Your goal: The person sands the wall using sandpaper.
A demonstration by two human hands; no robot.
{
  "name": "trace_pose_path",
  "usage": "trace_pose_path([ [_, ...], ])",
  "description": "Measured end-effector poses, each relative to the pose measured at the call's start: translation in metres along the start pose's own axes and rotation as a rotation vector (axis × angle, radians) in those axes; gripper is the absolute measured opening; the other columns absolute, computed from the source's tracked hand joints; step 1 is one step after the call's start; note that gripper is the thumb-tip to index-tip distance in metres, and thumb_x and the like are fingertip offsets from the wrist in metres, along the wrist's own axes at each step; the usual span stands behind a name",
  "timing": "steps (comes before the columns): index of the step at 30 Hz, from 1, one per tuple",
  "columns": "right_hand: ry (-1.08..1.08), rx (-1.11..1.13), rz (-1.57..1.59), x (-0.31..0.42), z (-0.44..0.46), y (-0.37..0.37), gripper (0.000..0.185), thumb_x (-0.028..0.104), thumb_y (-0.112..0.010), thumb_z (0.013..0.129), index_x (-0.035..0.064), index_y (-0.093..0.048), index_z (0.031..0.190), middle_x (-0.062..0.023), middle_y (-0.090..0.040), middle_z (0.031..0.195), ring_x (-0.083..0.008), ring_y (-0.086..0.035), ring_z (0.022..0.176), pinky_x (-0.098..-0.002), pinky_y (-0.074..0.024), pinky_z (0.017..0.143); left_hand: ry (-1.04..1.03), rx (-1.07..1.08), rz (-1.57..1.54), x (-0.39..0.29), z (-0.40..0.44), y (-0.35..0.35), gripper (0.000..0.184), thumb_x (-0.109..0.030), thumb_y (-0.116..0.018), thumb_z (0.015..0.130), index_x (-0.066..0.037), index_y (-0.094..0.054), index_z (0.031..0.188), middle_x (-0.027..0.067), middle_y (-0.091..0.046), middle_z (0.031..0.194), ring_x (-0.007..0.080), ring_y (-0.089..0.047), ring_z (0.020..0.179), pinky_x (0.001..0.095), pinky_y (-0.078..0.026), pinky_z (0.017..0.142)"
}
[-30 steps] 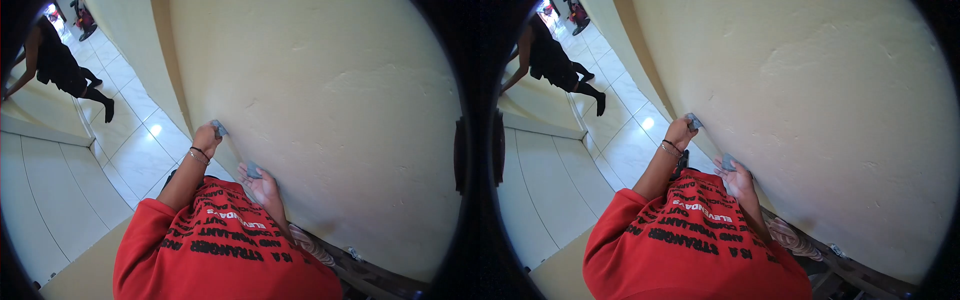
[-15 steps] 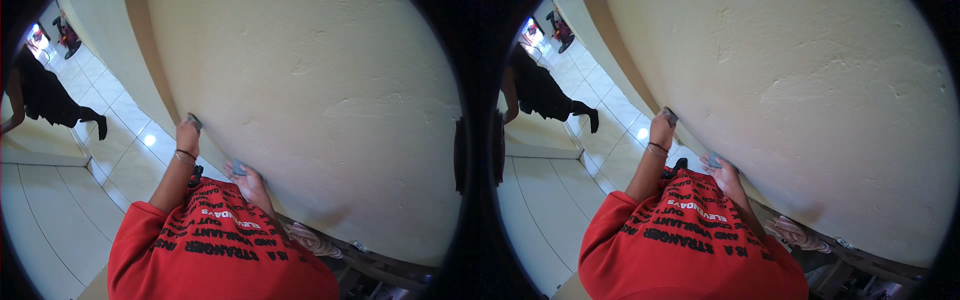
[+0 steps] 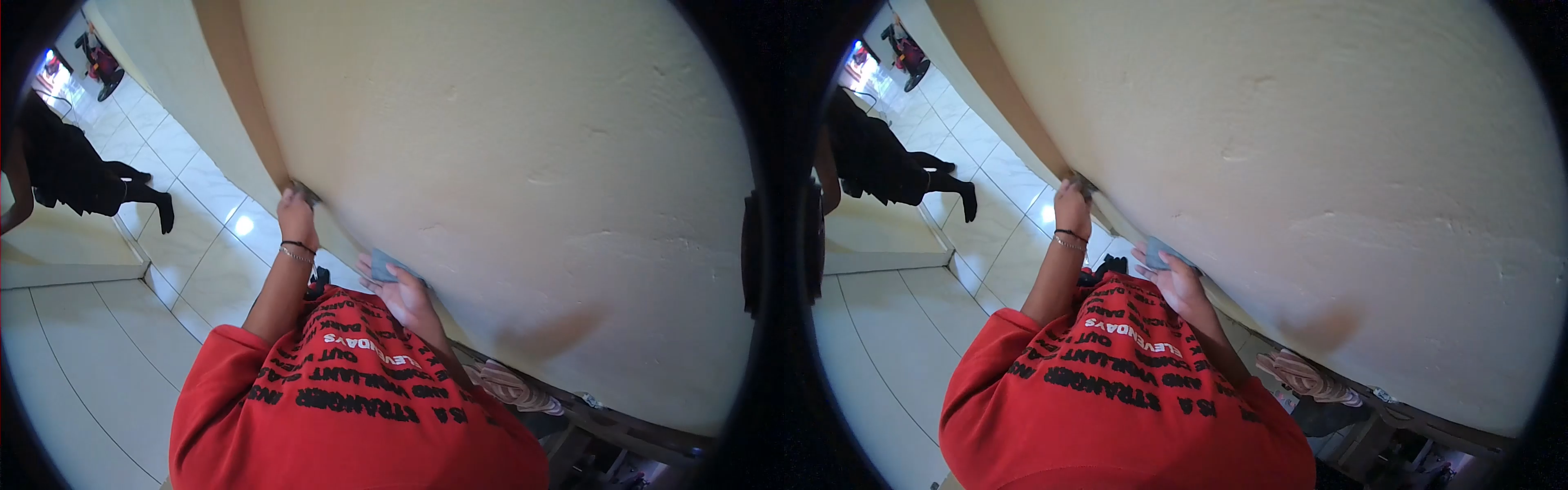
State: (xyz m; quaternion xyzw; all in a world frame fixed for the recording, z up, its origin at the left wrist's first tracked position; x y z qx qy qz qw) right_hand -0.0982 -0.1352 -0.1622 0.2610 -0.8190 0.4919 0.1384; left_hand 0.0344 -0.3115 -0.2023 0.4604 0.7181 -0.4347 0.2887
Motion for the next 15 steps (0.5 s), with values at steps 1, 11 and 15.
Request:
trace_pose_path([
  [1,-0.002,0.003,-0.002,0.004,-0.009,-0.002,0.049,0.022,-0.049,0.081,-0.0012,-0.034,0.122,-0.0202,-0.039,0.126,-0.0306,-0.036,0.119,-0.0411,-0.0306,0.095,-0.076,0.036,-0.002,-0.020,-0.001,-0.007,0.015,-0.008,-0.041,0.081,-0.007,-0.050,0.093,0.0016,-0.054,0.086,0.0105,-0.051,0.078,0.0245,-0.040,0.064],
  [11,-0.091,-0.064,-0.088,-0.039,0.056,0.038,0.047,0.022,-0.044,0.084,-0.0031,-0.033,0.123,-0.0204,-0.045,0.120,-0.0304,-0.043,0.113,-0.0414,-0.0339,0.092,0.250,0.114,-0.057,0.038,-0.002,-0.003,0.015,-0.010,-0.039,0.085,-0.006,-0.050,0.094,0.0039,-0.053,0.091,0.0136,-0.050,0.082,0.0263,-0.040,0.070],
  [15,0.019,0.186,-0.179,0.019,0.014,-0.057,0.052,0.025,-0.042,0.086,-0.0058,-0.029,0.125,-0.0223,-0.041,0.123,-0.0312,-0.040,0.116,-0.0417,-0.0330,0.094,0.167,0.121,-0.145,-0.006,-0.025,-0.016,0.028,-0.013,-0.045,0.085,-0.001,-0.048,0.110,0.0005,-0.053,0.092,0.0094,-0.048,0.080,0.0219,-0.039,0.068],
])
Point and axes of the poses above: each hand's wrist, its own z-axis towards the middle knuckle, its own y-axis out of the back of the hand, x = y × z, the point moved 10 cm from there along z, towards the middle knuckle
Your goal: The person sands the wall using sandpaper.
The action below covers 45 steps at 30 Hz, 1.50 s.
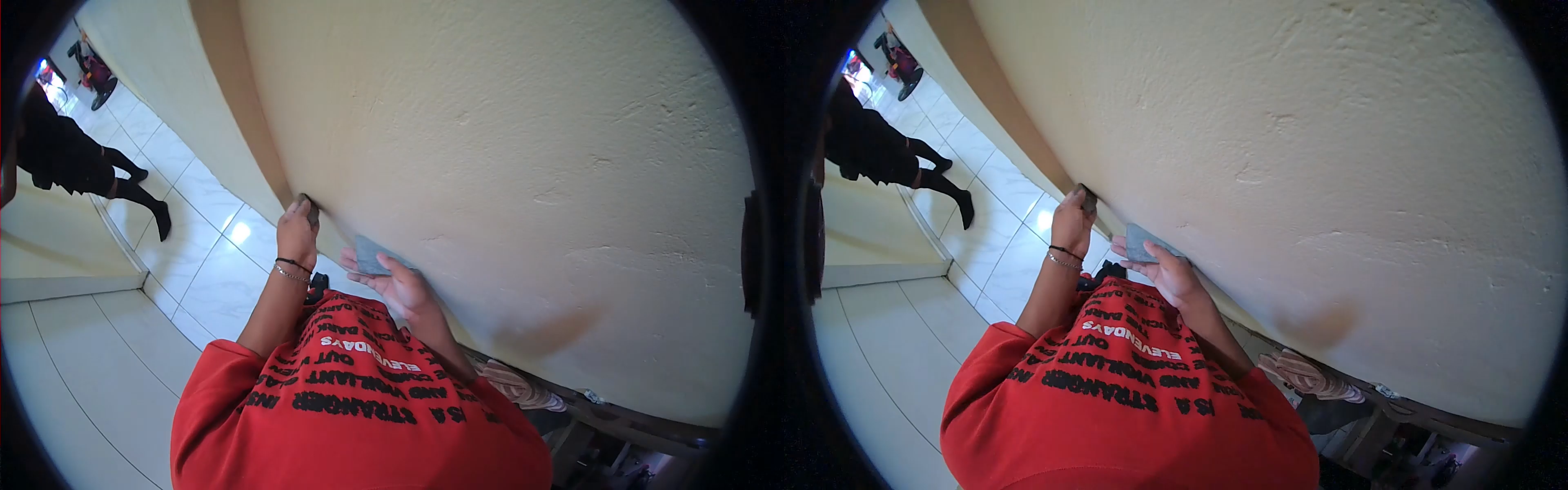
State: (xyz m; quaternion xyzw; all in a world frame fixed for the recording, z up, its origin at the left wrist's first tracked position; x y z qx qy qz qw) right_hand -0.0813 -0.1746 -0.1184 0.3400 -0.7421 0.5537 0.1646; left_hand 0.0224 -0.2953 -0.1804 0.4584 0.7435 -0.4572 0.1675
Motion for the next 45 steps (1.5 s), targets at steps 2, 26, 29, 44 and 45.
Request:
trace_pose_path([
  [2,0.088,0.041,-0.088,0.035,-0.016,-0.025,0.054,0.027,-0.042,0.086,-0.0061,-0.028,0.126,-0.0229,-0.039,0.125,-0.0317,-0.039,0.117,-0.0420,-0.0327,0.094,-0.050,-0.011,-0.014,-0.016,-0.012,-0.013,0.032,-0.012,-0.045,0.086,0.001,-0.045,0.114,0.0002,-0.052,0.093,0.0082,-0.048,0.080,0.0204,-0.039,0.069],
  [26,0.774,0.762,0.104,0.152,-0.253,-0.030,0.046,0.015,-0.035,0.088,0.0383,-0.032,0.128,-0.0093,-0.009,0.142,-0.0256,-0.013,0.130,-0.0523,-0.0249,0.097,-0.622,-0.074,-0.002,-0.012,-0.129,-0.079,0.030,-0.003,-0.044,0.086,0.005,-0.047,0.115,0.0091,-0.054,0.109,0.0116,-0.053,0.096,0.0236,-0.043,0.087],
  [29,0.788,0.788,0.109,0.155,-0.280,-0.016,0.046,0.017,-0.035,0.088,0.0376,-0.030,0.129,-0.0092,-0.010,0.142,-0.0249,-0.013,0.130,-0.0524,-0.0252,0.096,-0.669,-0.080,0.009,-0.002,-0.150,-0.092,0.029,-0.002,-0.045,0.085,0.005,-0.049,0.114,0.0085,-0.055,0.107,0.0096,-0.053,0.093,0.0219,-0.044,0.084],
  [44,0.065,-0.567,-0.480,0.089,-0.366,0.191,0.034,0.011,-0.046,0.085,-0.0038,-0.044,0.116,-0.0127,-0.053,0.109,-0.0216,-0.053,0.095,-0.0304,-0.0390,0.086,-0.773,-0.218,0.496,0.040,-0.140,-0.087,0.029,-0.011,-0.051,0.084,-0.004,-0.054,0.112,-0.0027,-0.055,0.070,0.0022,-0.040,0.058,0.0177,-0.036,0.054],
  [45,0.061,-0.559,-0.492,0.087,-0.356,0.183,0.034,0.011,-0.046,0.085,-0.0038,-0.044,0.116,-0.0127,-0.053,0.109,-0.0216,-0.053,0.095,-0.0304,-0.0390,0.086,-0.747,-0.205,0.498,0.042,-0.135,-0.085,0.030,-0.012,-0.050,0.084,-0.004,-0.053,0.113,-0.0001,-0.057,0.072,0.0034,-0.044,0.061,0.0189,-0.039,0.058],
])
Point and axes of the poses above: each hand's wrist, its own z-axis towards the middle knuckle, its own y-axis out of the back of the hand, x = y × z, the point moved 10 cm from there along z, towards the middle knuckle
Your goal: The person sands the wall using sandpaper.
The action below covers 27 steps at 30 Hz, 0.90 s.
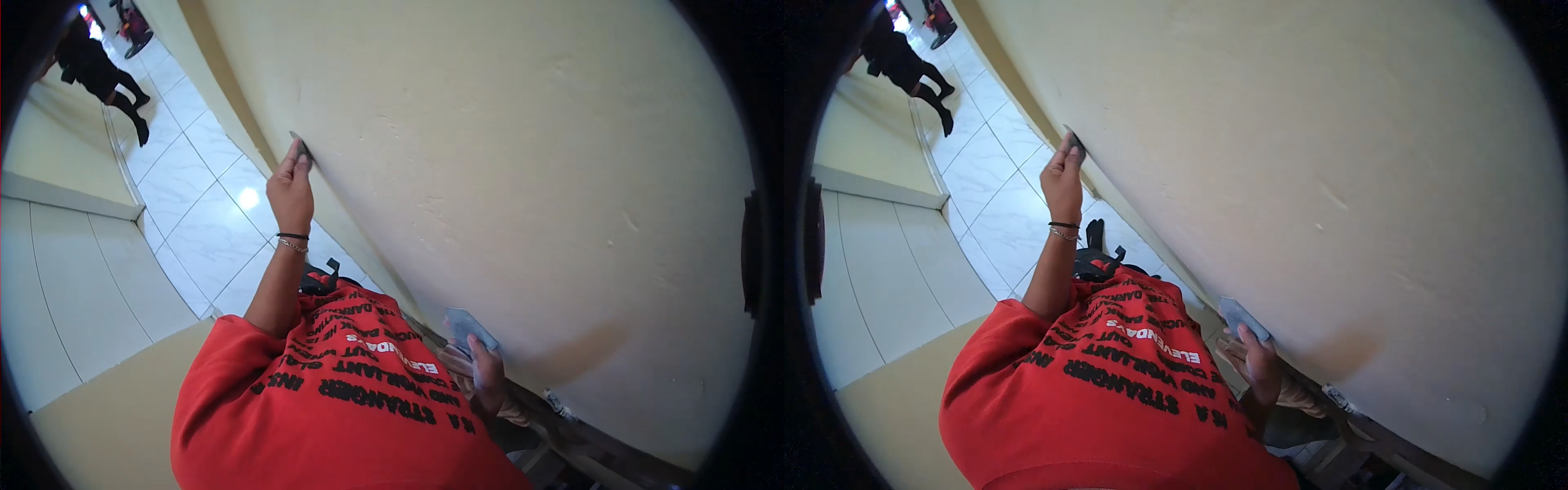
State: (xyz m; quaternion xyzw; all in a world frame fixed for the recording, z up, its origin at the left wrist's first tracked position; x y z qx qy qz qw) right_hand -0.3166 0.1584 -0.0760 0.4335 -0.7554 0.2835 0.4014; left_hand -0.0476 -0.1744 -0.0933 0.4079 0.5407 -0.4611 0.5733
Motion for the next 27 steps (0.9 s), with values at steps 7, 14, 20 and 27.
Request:
trace_pose_path([
  [7,-0.002,0.052,-0.088,0.013,0.048,-0.088,0.041,0.026,-0.037,0.090,-0.0019,-0.039,0.121,-0.0129,-0.049,0.118,-0.0196,-0.049,0.103,-0.0331,-0.0387,0.087,0.036,0.070,0.247,-0.010,-0.016,-0.013,0.041,-0.019,-0.046,0.086,-0.002,-0.039,0.123,0.0154,-0.045,0.062,0.0096,-0.041,0.056,0.0231,-0.038,0.057],
  [14,-0.065,0.157,-0.034,-0.011,0.123,-0.152,0.045,0.028,-0.037,0.090,-0.0051,-0.037,0.121,-0.0147,-0.052,0.113,-0.0223,-0.051,0.101,-0.0327,-0.0391,0.088,0.418,0.119,-0.201,0.075,0.035,0.000,0.032,-0.020,-0.043,0.088,0.005,-0.054,0.106,0.0014,-0.058,0.082,0.0090,-0.048,0.075,0.0236,-0.039,0.070],
  [20,-0.639,0.032,-0.212,-0.219,0.227,-0.111,0.052,0.037,-0.045,0.083,-0.0067,-0.047,0.111,-0.0175,-0.055,0.106,-0.0262,-0.052,0.099,-0.0323,-0.0373,0.088,0.628,0.053,-0.267,0.137,0.083,0.018,0.014,-0.017,-0.046,0.085,-0.006,-0.053,0.079,-0.0038,-0.041,0.059,0.0057,-0.035,0.047,0.0205,-0.028,0.044],
  [27,-0.266,0.007,-0.417,-0.193,0.309,-0.183,0.057,0.037,-0.048,0.081,-0.0056,-0.042,0.119,-0.0160,-0.045,0.121,-0.0241,-0.040,0.113,-0.0313,-0.0288,0.095,0.721,0.081,-0.241,0.136,0.115,0.015,0.019,-0.017,-0.046,0.084,0.000,-0.056,0.087,0.0001,-0.051,0.074,0.0082,-0.044,0.066,0.0216,-0.035,0.061],
])
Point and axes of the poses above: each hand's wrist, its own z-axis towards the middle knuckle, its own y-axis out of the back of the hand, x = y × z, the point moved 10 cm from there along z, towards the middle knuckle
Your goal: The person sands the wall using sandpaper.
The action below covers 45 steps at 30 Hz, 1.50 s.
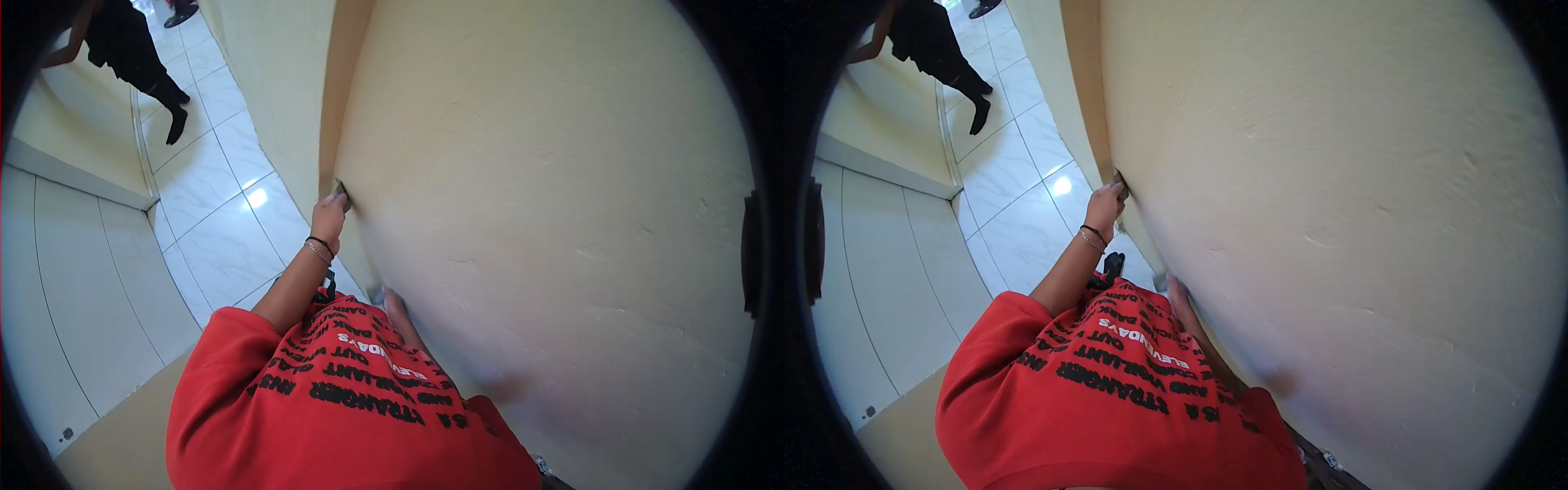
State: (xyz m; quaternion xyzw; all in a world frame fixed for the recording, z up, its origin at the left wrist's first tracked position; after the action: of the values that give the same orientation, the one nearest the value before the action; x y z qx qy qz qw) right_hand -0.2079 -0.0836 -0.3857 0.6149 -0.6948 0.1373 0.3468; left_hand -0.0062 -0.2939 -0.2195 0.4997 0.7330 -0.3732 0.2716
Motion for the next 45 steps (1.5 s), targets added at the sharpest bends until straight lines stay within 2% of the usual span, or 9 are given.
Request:
trace_pose_path([
  [7,0.370,0.159,0.192,0.153,-0.048,-0.048,0.053,0.030,-0.049,0.084,-0.0077,-0.039,0.120,-0.0141,-0.042,0.123,-0.0207,-0.037,0.115,-0.0289,-0.0240,0.098,-0.184,0.081,0.006,-0.027,-0.010,-0.012,0.023,-0.017,-0.045,0.087,0.000,-0.056,0.097,-0.0002,-0.057,0.088,0.0067,-0.049,0.079,0.0194,-0.037,0.071],
  [12,0.499,0.408,0.764,0.233,-0.134,-0.037,0.040,0.023,-0.042,0.088,-0.0023,-0.039,0.119,-0.0107,-0.043,0.120,-0.0152,-0.040,0.112,-0.0297,-0.0280,0.096,-0.261,0.086,0.044,-0.080,-0.053,-0.027,0.028,-0.018,-0.046,0.087,0.003,-0.055,0.102,0.0000,-0.058,0.090,0.0067,-0.049,0.082,0.0196,-0.037,0.075],
  [15,0.466,0.500,0.825,0.215,-0.156,-0.021,0.043,0.021,-0.041,0.087,-0.0025,-0.035,0.122,-0.0119,-0.041,0.123,-0.0188,-0.039,0.114,-0.0333,-0.0265,0.098,-0.368,0.053,0.095,-0.083,-0.078,-0.032,0.032,-0.021,-0.046,0.087,0.006,-0.054,0.103,-0.0005,-0.053,0.077,0.0069,-0.043,0.069,0.0215,-0.036,0.063],
  [20,0.689,0.396,0.742,0.226,-0.217,0.030,0.058,0.032,-0.041,0.084,-0.0068,-0.029,0.125,-0.0199,-0.034,0.129,-0.0284,-0.037,0.118,-0.0409,-0.0318,0.095,-0.594,0.017,0.236,-0.069,-0.113,-0.049,0.040,-0.018,-0.042,0.087,0.005,-0.041,0.120,0.0188,-0.051,0.116,0.0159,-0.049,0.105,0.0225,-0.035,0.086],
  [27,0.677,0.345,0.708,0.164,-0.266,0.094,0.065,0.036,-0.040,0.083,-0.0089,-0.025,0.127,-0.0227,-0.028,0.132,-0.0321,-0.028,0.124,-0.0432,-0.0237,0.101,-0.552,-0.002,0.368,-0.032,-0.159,-0.061,0.038,-0.019,-0.042,0.088,0.003,-0.043,0.119,0.0174,-0.050,0.117,0.0154,-0.048,0.107,0.0245,-0.036,0.088],
  [30,0.613,0.304,0.742,0.126,-0.286,0.125,0.063,0.035,-0.039,0.084,-0.0094,-0.025,0.127,-0.0233,-0.029,0.132,-0.0324,-0.029,0.123,-0.0437,-0.0208,0.102,-0.578,-0.087,0.332,-0.034,-0.146,-0.046,0.038,-0.026,-0.042,0.089,0.004,-0.050,0.112,0.0146,-0.060,0.099,0.0173,-0.056,0.093,0.0259,-0.040,0.080],
  [33,0.599,0.279,0.675,0.094,-0.299,0.145,0.061,0.032,-0.038,0.085,-0.0093,-0.025,0.127,-0.0234,-0.029,0.131,-0.0321,-0.029,0.123,-0.0434,-0.0210,0.102,-0.694,-0.207,0.218,-0.072,-0.124,-0.034,0.037,-0.027,-0.045,0.088,0.004,-0.046,0.068,0.0017,-0.047,0.060,0.0109,-0.037,0.059,0.0294,-0.034,0.054],
  [39,0.460,0.193,0.662,0.049,-0.302,0.180,0.054,0.028,-0.037,0.086,-0.0085,-0.029,0.125,-0.0210,-0.033,0.130,-0.0297,-0.032,0.121,-0.0421,-0.0231,0.101,-0.708,-0.120,0.315,-0.040,-0.159,-0.059,0.037,-0.019,-0.042,0.089,0.002,-0.044,0.120,0.0112,-0.060,0.101,0.0103,-0.052,0.087,0.0224,-0.038,0.080],
  [45,0.449,0.121,0.699,0.066,-0.312,0.184,0.045,0.019,-0.039,0.086,-0.0065,-0.035,0.122,-0.0183,-0.040,0.125,-0.0263,-0.039,0.116,-0.0375,-0.0261,0.099,-0.656,-0.027,0.045,-0.037,-0.152,-0.069,0.039,-0.019,-0.044,0.090,0.005,-0.042,0.120,0.0086,-0.057,0.098,0.0090,-0.049,0.091,0.0200,-0.038,0.081],
])
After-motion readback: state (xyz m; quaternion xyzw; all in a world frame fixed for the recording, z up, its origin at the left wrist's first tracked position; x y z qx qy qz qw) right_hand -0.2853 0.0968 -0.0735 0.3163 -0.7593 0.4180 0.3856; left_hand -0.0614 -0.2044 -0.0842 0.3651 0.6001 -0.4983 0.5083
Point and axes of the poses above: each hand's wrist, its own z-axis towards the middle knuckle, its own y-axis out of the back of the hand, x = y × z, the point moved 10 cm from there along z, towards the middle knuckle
